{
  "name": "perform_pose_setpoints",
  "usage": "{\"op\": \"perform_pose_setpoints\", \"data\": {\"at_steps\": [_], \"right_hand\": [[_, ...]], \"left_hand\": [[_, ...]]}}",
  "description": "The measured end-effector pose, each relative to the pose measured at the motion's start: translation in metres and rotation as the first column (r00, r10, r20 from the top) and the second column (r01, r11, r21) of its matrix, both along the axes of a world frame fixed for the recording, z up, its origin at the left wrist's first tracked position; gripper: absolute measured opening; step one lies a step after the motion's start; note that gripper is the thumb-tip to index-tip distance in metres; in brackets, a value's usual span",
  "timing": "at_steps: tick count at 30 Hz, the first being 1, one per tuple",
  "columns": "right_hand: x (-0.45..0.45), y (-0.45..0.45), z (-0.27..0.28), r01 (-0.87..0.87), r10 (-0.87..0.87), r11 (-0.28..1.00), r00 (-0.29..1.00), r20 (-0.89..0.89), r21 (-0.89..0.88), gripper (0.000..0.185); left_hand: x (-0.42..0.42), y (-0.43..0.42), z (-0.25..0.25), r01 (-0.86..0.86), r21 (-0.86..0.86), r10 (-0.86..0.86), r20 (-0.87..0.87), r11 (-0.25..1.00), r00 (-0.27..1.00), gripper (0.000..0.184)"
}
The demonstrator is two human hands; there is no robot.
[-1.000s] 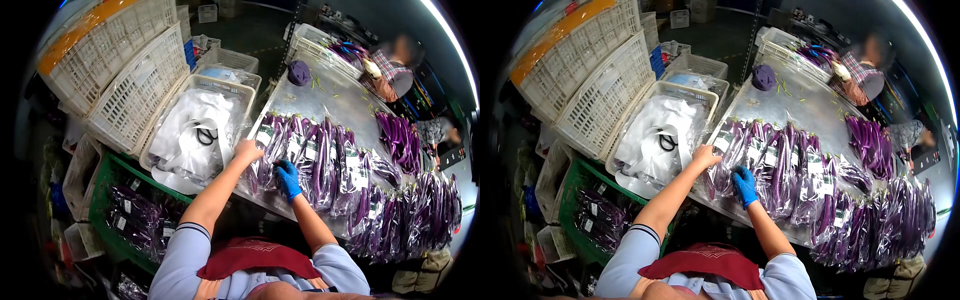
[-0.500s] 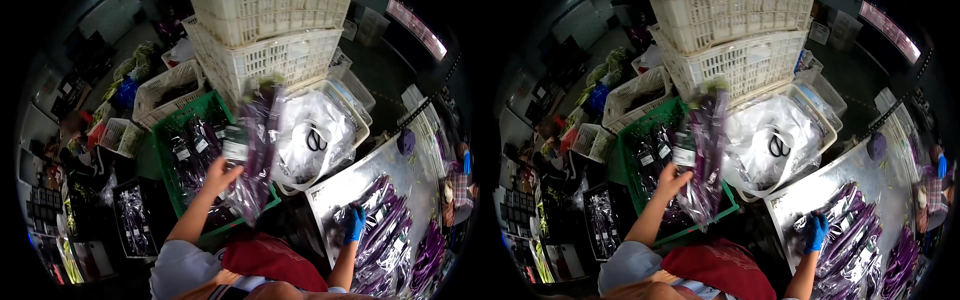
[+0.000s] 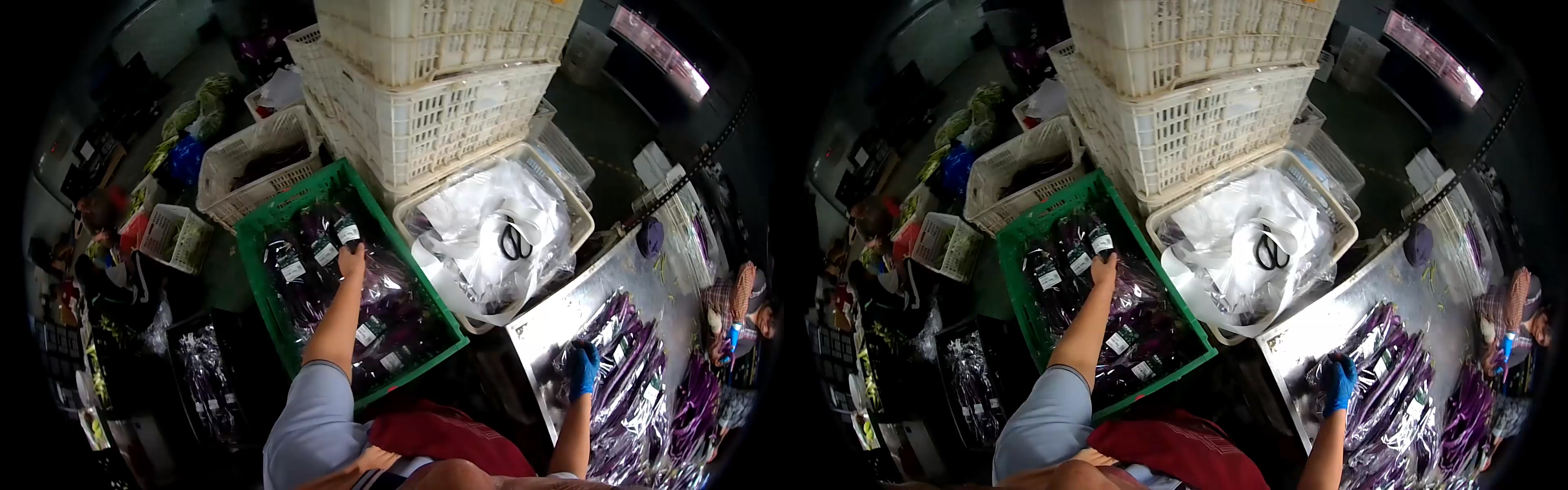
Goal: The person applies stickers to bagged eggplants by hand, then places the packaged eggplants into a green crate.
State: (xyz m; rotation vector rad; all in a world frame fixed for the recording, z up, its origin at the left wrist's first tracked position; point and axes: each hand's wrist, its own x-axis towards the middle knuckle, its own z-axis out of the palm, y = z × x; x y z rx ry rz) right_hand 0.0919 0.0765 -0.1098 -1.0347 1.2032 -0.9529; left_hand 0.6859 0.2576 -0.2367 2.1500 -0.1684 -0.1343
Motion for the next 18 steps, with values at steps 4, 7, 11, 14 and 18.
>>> {"op": "perform_pose_setpoints", "data": {"at_steps": [4, 7, 11, 14, 18], "right_hand": [[0.005, 0.002, -0.004, 0.025, -0.029, 0.997, 0.997, -0.065, -0.069, 0.013], [0.012, 0.008, 0.008, 0.014, -0.017, 1.000, 0.990, -0.139, -0.020, 0.010], [0.022, 0.018, 0.033, -0.078, 0.076, 0.997, 0.995, -0.066, -0.030, 0.010], [0.021, 0.033, 0.048, -0.006, -0.033, 0.973, 0.986, -0.165, -0.231, 0.017], [0.019, 0.066, 0.078, -0.248, 0.245, 0.939, 0.969, -0.041, -0.238, 0.025]], "left_hand": [[0.001, 0.008, 0.020, 0.123, 0.209, -0.094, -0.145, 0.970, 0.985, 0.049], [0.002, 0.024, 0.005, 0.223, -0.117, -0.245, -0.243, 0.968, 0.939, 0.050], [-0.021, 0.044, 0.001, 0.348, 0.395, -0.434, 0.149, 0.850, 0.889, 0.045], [-0.027, 0.017, 0.065, 0.081, 0.482, -0.282, 0.361, 0.872, 0.889, 0.044], [-0.115, -0.077, 0.157, 0.623, -0.344, -0.545, 0.302, 0.703, 0.782, 0.033]]}}
